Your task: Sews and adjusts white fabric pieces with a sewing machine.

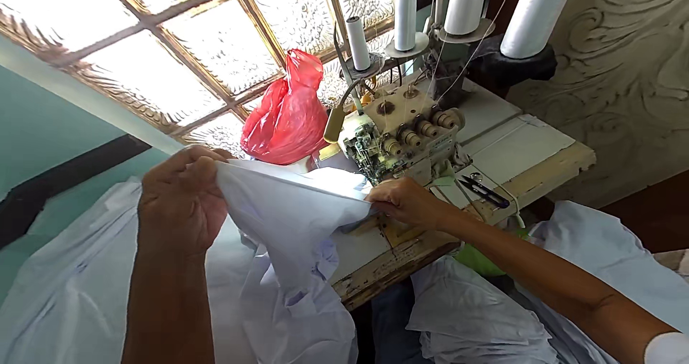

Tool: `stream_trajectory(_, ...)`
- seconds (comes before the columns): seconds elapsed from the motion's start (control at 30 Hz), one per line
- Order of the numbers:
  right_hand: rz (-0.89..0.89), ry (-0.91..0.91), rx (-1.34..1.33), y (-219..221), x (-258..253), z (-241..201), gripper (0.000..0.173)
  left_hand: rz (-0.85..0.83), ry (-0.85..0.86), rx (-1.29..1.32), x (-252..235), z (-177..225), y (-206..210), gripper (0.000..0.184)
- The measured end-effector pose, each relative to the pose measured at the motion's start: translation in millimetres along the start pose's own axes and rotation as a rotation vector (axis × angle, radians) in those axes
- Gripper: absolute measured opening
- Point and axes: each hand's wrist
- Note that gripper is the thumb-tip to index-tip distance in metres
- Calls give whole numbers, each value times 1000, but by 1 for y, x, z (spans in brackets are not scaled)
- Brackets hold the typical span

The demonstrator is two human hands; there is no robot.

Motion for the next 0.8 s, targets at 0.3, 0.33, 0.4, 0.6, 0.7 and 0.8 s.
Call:
stream_trajectory(0.3, -30, -11, -205, -4, -5, -21, 11, -47, -119, 37, 14, -1, 18, 21)
stream_trajectory(0.33, -42, 2, -188, -6, -1, -22, 12, -69, -112, 23, 14, 0, 21, 21)
stream_trajectory(0.4, -64, 28, -157, -11, 12, -23, 15, -122, -83, -31, 15, 3, 33, 21)
stream_trajectory(0.6, -109, 103, -186, -11, 64, -13, 21, -376, 27, -230, 17, 6, 74, 28)
stream_trajectory(0.7, -81, 93, -178, -8, 66, -12, 21, -415, 37, -244, 12, 0, 80, 27)
stream_trajectory(0.8, -67, 94, -165, -8, 59, -12, 22, -416, 30, -253, 10, -3, 81, 27)
Point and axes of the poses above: each hand's wrist, its own x-axis away from the middle knuckle, its own y-axis out of the palm, z = x × y, and after that the axes turned 6 degrees about -y, right-handed
